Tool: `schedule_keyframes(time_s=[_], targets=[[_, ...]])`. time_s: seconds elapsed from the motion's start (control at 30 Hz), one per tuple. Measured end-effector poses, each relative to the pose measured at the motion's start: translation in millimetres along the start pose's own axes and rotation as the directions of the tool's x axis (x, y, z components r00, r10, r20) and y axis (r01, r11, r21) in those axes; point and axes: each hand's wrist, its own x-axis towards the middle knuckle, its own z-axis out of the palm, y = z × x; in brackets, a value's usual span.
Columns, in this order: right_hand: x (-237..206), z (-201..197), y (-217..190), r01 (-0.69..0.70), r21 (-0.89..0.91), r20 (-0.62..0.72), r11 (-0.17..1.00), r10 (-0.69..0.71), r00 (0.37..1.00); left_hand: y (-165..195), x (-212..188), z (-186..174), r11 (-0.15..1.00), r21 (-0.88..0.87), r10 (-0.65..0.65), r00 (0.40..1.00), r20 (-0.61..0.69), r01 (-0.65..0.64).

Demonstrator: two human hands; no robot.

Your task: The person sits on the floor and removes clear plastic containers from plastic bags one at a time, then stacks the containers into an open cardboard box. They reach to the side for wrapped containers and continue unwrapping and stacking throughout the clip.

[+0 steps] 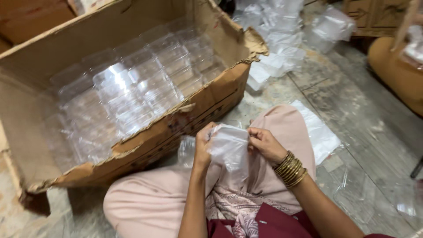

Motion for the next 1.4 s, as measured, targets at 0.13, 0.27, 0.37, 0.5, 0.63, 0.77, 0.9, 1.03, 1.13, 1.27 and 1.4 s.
schedule_keyframes(time_s=[0.13,0.27,0.37,0.5,0.63,0.77,0.9,1.03,1.13,1.27,1.4], targets=[[-17.6,-52.5,-22.8,0.068,0.099,-0.192,0.993,-0.048,0.98,3.5,1.0,9.0,0.897,-0.238,-0.38,0.925,0.017,0.373],[-21.5,-123.0,-78.4,0.281,-0.051,-0.435,0.958,-0.275,0.857,12.7,4.7,3.8,0.959,0.055,-0.276,0.961,-0.031,0.278],[7.0,-162.5,-109.3,0.262,-0.114,-0.578,0.958,-0.279,0.767,23.0,5.0,-4.9,0.974,-0.014,-0.224,0.973,-0.061,0.224],[92.4,-174.6,-119.3,0.222,0.0,-0.558,0.975,-0.184,0.809,30.9,5.5,-5.6,0.989,-0.052,-0.143,0.985,-0.098,0.138],[166.4,-162.7,-109.3,0.296,-0.848,-0.028,0.44,-0.595,0.804,34.4,6.0,-2.1,0.984,-0.034,-0.18,0.975,-0.128,0.177],[186.5,-152.9,-106.8,0.11,-0.775,-0.275,0.623,-0.488,0.829,35.7,4.7,-5.2,0.954,-0.165,-0.282,0.936,-0.211,0.25],[151.2,-129.1,-112.1,0.055,-0.749,-0.46,0.66,-0.578,0.674,36.8,3.4,-7.0,0.985,-0.115,-0.153,0.968,-0.199,0.132],[80.5,-40.3,-78.2,0.501,-0.351,-0.241,0.791,-0.594,0.768,44.3,5.9,6.1,0.971,0.217,0.132,0.982,-0.139,-0.1],[42.5,29.7,-46.1,0.359,-0.119,0.038,0.926,-0.357,0.933,56.9,4.7,18.4,0.977,0.214,0.059,0.985,-0.164,-0.023],[25.9,66.2,-18.4,0.211,-0.434,0.095,0.876,-0.188,0.977,65.1,2.0,21.7,0.942,0.332,0.114,0.974,-0.195,-0.044],[30.4,57.6,-4.0,0.258,-0.356,-0.049,0.898,-0.294,0.955,48.4,2.8,11.6,0.952,0.307,0.099,0.961,-0.259,-0.016]])
